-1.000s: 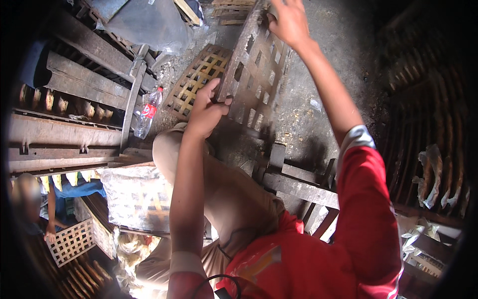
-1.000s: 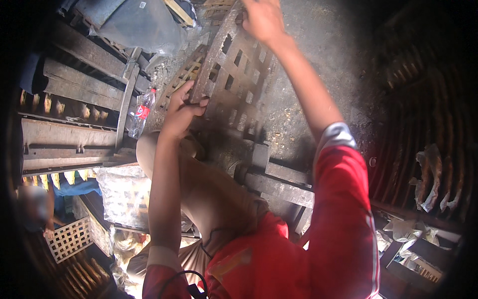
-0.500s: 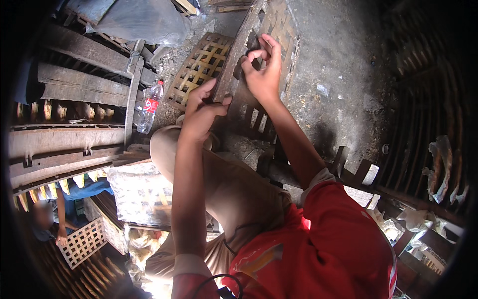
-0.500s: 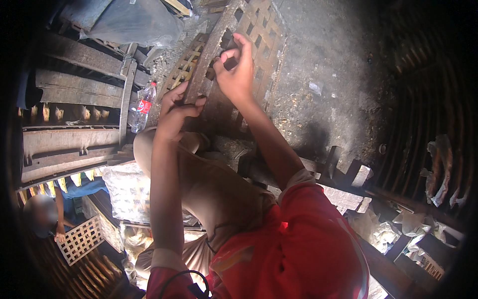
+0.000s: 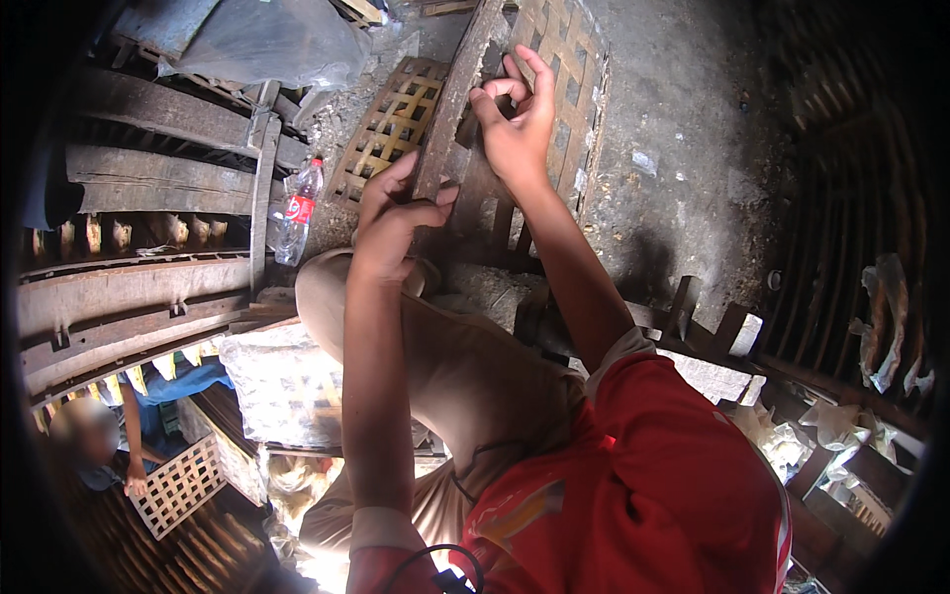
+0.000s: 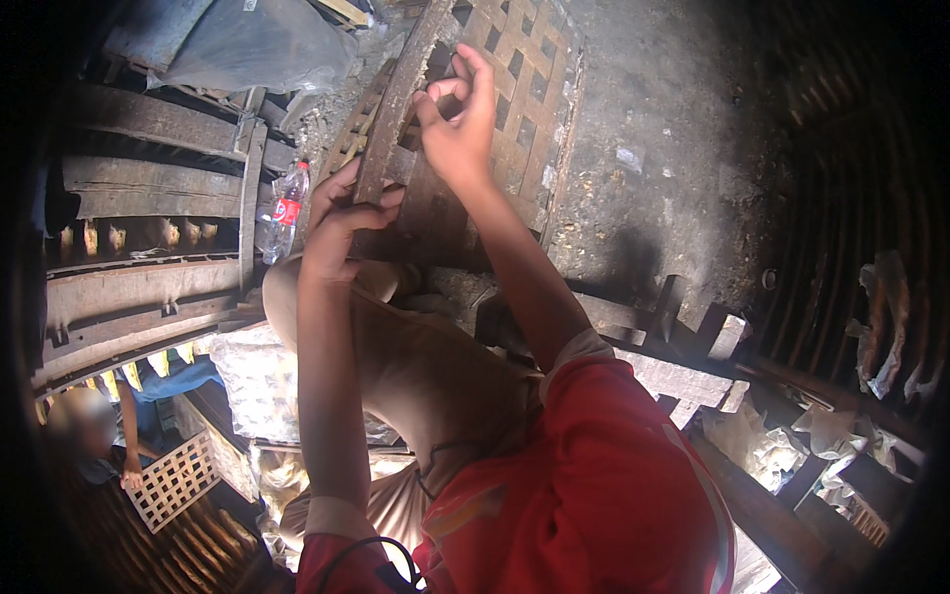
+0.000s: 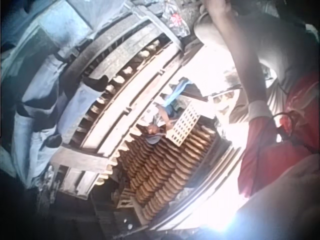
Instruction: The person sits on the floor and assembles a woven basket by fitting a lattice panel into a frame. They handle the basket parts and a plastic bag, then place the assembled basket aside.
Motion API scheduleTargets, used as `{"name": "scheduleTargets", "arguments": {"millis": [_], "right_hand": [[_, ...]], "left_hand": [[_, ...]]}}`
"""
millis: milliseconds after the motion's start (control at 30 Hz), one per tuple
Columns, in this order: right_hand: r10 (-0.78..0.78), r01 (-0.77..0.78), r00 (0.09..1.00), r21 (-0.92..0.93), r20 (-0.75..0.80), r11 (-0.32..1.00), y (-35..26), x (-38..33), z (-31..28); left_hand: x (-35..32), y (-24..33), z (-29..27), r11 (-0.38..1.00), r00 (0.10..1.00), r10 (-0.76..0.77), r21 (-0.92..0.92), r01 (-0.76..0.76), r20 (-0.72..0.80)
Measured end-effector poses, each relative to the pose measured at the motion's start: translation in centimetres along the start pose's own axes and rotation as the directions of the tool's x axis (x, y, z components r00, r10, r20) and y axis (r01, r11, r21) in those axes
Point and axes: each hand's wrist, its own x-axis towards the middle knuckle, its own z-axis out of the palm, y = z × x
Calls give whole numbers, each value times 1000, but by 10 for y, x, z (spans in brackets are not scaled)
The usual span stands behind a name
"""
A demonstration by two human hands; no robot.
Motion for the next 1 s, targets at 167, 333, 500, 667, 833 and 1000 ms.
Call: {"name": "scheduleTargets", "arguments": {"millis": [167, 333, 500, 667, 833, 1000], "right_hand": [[-106, 106, 994, -13, 22, 994, 1, 1, 0], [-89, 92, 994, -46, 63, 995, -2, -2, -4], [-38, 57, 995, -204, 95, 977, 18, 2, -18], [-39, 74, 990, -268, 135, 961, 23, 4, -36], [52, -24, 991, -212, 124, 977, 23, 3, -47], [146, -130, 983, -141, 115, 981, 24, -2, -50]], "left_hand": [[1, -1, -1, 1000, 1000, 10, 6, -10, 10], [2, -4, -2, 999, 999, 40, 15, -40, -6], [0, -4, -1, 999, 999, 27, 37, -26, -24], [1, -11, -3, 996, 999, 29, 84, -27, -18], [2, -24, -3, 989, 997, 51, 139, -41, -66], [2, -25, -3, 984, 998, 22, 180, -12, -57]]}}
